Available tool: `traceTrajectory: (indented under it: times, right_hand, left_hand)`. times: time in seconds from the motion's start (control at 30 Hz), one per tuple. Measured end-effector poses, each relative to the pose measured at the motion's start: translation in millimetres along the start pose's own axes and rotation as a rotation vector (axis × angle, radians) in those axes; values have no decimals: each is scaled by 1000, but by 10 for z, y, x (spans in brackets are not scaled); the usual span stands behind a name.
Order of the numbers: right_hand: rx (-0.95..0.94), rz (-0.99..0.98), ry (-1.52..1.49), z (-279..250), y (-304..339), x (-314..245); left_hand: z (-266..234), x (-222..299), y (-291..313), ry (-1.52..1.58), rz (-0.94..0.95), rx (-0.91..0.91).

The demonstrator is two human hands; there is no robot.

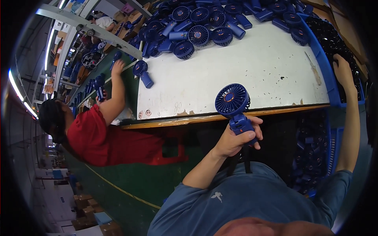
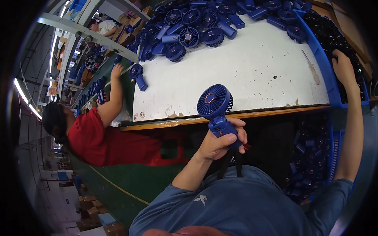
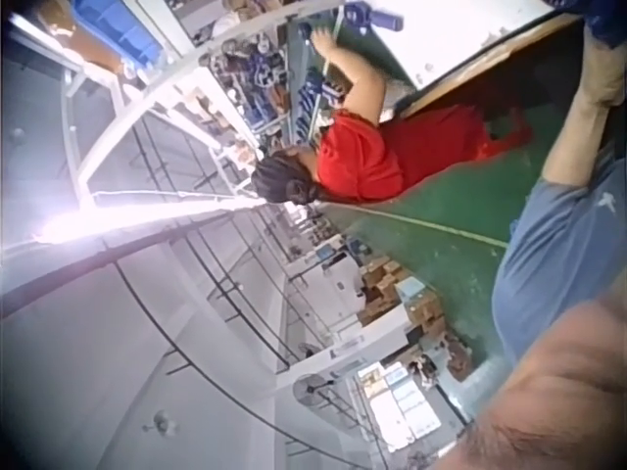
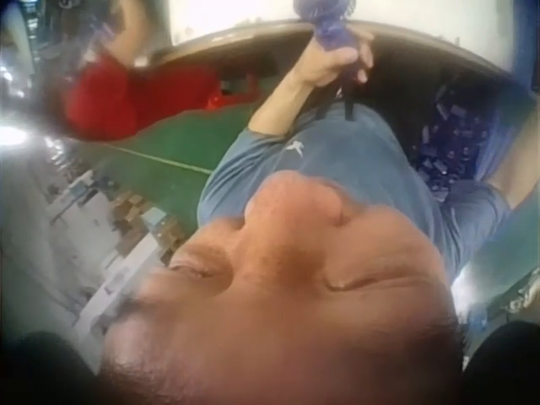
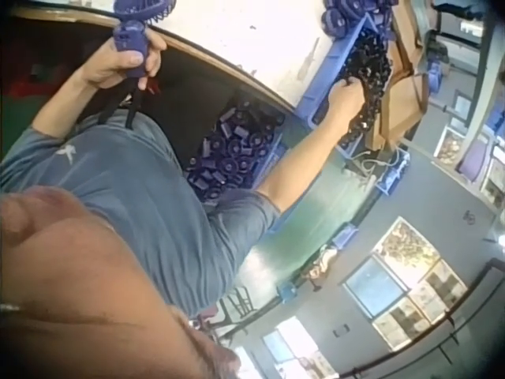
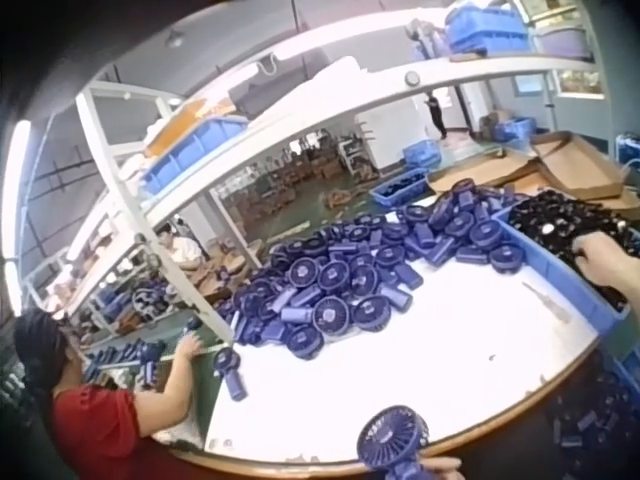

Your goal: The person assembles portable fans by picking them up from a table, attaching straps from a tray to each fan by hand, and placing the fans into a plastic crate.

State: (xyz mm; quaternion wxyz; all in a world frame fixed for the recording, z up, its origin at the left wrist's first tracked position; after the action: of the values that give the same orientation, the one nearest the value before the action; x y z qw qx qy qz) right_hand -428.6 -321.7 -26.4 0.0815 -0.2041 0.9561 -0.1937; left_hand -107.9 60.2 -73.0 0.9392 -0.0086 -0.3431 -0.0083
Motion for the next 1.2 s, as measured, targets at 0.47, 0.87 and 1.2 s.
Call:
traceTrajectory:
  times: [0.47,0.87,1.2]
  right_hand:
    - [-137,16,-121,47,-114,93]
    - [26,48,-237,109,-247,388]
    - [-128,221,-531,13,-192,498]
  left_hand:
    - [-75,5,34,-22,14,158]
    - [-3,44,-1,-176,3,167]
    - [-47,-13,-13,-297,-55,209]
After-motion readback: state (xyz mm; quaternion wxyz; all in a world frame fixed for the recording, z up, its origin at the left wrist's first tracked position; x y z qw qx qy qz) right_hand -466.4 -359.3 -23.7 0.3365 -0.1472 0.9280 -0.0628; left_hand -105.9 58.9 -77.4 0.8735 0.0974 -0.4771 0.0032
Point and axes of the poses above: each hand's wrist, its own y-axis away from the middle knuckle, its own z-axis out of the palm, x = y × z, the point moved 1 cm from there along -y, towards the middle knuckle, and after that the axes turned 2 degrees about y, right-handed, at the moved point
